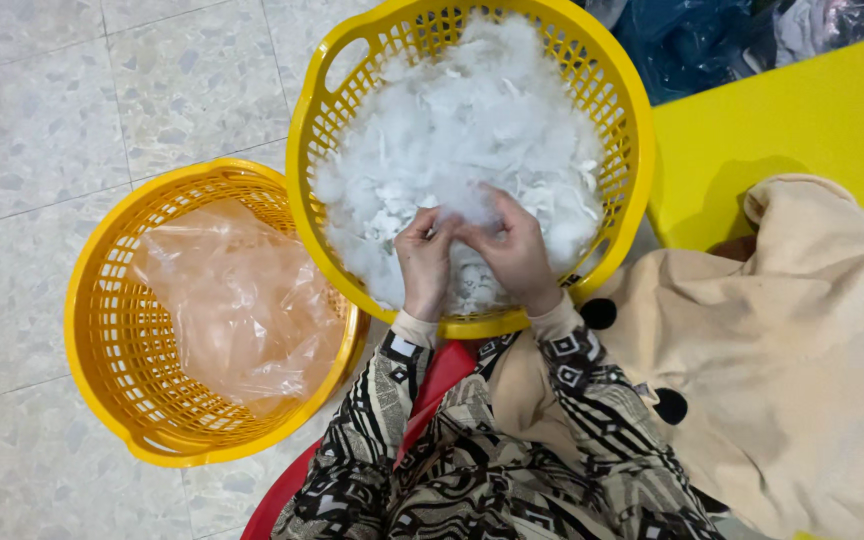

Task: The person repeatedly takes handfuls of white fluffy material from a yellow basket and pushes it into the opening of a beige polka-dotted fabric item. The person occasionally adjusts the fabric item to make room for more stuffing.

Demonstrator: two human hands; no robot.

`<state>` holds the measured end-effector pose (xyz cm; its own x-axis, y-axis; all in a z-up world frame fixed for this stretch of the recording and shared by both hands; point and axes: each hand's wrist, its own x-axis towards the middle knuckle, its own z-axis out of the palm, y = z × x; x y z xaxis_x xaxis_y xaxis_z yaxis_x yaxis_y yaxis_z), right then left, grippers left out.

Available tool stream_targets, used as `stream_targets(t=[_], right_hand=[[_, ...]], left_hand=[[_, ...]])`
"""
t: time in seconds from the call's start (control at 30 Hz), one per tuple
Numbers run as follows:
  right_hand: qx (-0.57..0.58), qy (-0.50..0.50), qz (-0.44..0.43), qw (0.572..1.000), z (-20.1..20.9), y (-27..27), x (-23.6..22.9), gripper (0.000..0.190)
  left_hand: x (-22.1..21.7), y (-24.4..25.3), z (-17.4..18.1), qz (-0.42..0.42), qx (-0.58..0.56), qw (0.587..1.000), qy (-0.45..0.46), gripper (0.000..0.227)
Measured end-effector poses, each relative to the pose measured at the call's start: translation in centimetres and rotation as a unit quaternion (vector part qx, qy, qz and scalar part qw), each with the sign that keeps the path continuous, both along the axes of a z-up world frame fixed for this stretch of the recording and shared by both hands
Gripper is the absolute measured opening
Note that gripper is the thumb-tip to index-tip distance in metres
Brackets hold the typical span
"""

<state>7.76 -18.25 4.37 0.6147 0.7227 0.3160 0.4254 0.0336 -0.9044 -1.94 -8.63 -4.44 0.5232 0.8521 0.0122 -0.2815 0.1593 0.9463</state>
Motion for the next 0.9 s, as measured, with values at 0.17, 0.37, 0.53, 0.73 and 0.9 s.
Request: stream_targets(t=[0.17,0.37,0.53,0.73,0.9], right_hand=[[0.054,-0.068,-0.049,0.995,-1.9,-0.8,-2.5,0.022],[0.047,-0.039,-0.077,0.995,-3.5,-5.7,-1.9,0.011],[-0.006,0.147,-0.211,0.966,-5.5,-7.5,-0.1,0.017],[0.029,0.099,-0.178,0.979,-4.9,-7.2,0.1,0.024],[0.043,0.076,-0.169,0.982,-4.5,-7.7,1.1,0.023]], left_hand=[[0.3,1.2,0.1,0.054,-0.110,0.992,-0.020,0.011],[0.2,11.1,3.1,0.212,-0.131,0.963,-0.099,0.026],[3.7,14.2,3.9,0.308,0.357,0.878,0.083,0.012],[9.1,10.6,-1.9,-0.146,0.528,0.694,0.467,0.060],[10.0,9.9,-5.1,-0.279,0.433,0.666,0.539,0.084]])
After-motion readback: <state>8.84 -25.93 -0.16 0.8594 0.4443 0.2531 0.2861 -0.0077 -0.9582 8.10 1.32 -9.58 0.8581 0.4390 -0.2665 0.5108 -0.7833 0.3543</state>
